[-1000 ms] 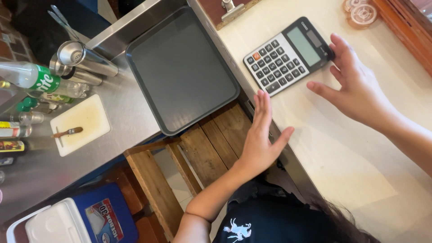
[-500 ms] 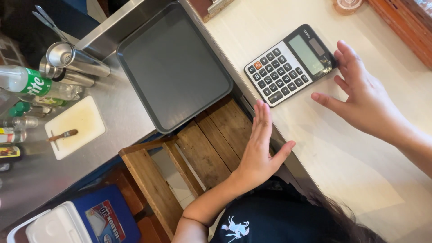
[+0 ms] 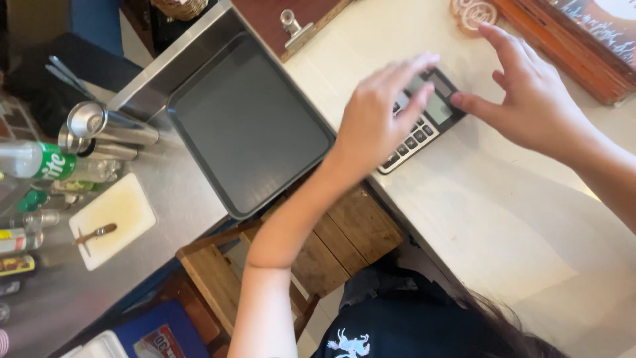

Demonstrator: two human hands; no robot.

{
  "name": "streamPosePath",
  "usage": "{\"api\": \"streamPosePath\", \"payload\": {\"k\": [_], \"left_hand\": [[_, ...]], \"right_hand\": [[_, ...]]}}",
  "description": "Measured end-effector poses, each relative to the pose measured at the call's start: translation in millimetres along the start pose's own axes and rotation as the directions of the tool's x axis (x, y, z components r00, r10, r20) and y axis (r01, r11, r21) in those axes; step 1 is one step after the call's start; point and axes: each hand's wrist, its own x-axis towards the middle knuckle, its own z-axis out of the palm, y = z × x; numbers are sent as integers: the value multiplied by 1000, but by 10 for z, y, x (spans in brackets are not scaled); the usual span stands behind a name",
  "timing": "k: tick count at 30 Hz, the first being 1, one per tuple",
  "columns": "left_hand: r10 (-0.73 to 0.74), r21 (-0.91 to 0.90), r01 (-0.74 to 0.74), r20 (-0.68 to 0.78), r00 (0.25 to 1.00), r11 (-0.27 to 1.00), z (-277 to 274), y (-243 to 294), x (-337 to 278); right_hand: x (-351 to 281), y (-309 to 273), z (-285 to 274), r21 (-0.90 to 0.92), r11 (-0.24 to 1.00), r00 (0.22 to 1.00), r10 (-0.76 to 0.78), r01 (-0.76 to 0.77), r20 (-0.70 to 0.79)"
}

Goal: Organizing bar equipment, using a calculator, and wiping down counters and cabinets with a cloth.

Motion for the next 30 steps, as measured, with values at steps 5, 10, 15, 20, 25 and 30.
{"api": "streamPosePath", "payload": {"k": [5, 10, 15, 20, 25, 30], "left_hand": [[9, 18, -10, 73, 997, 1000, 314, -532, 748], [133, 171, -166, 190, 973, 971, 735, -919, 1058], [211, 247, -296, 319, 924, 923, 806, -886, 1036], [214, 259, -312, 345, 914, 914, 753, -818, 903], [157, 261, -282, 412, 898, 923, 684, -722, 742], [113, 212, -239, 476, 872, 948, 594, -525, 640]], "right_hand": [[246, 422, 121, -100, 995, 993, -7, -5, -116], [416, 572, 271, -163, 967, 957, -224, 195, -185], [402, 589, 337, -130, 970, 956, -226, 204, -185], [239, 518, 295, -171, 963, 952, -240, 209, -187], [-67, 348, 227, -119, 975, 968, -206, 189, -146], [-277, 241, 167, -146, 974, 975, -191, 173, -116]]}}
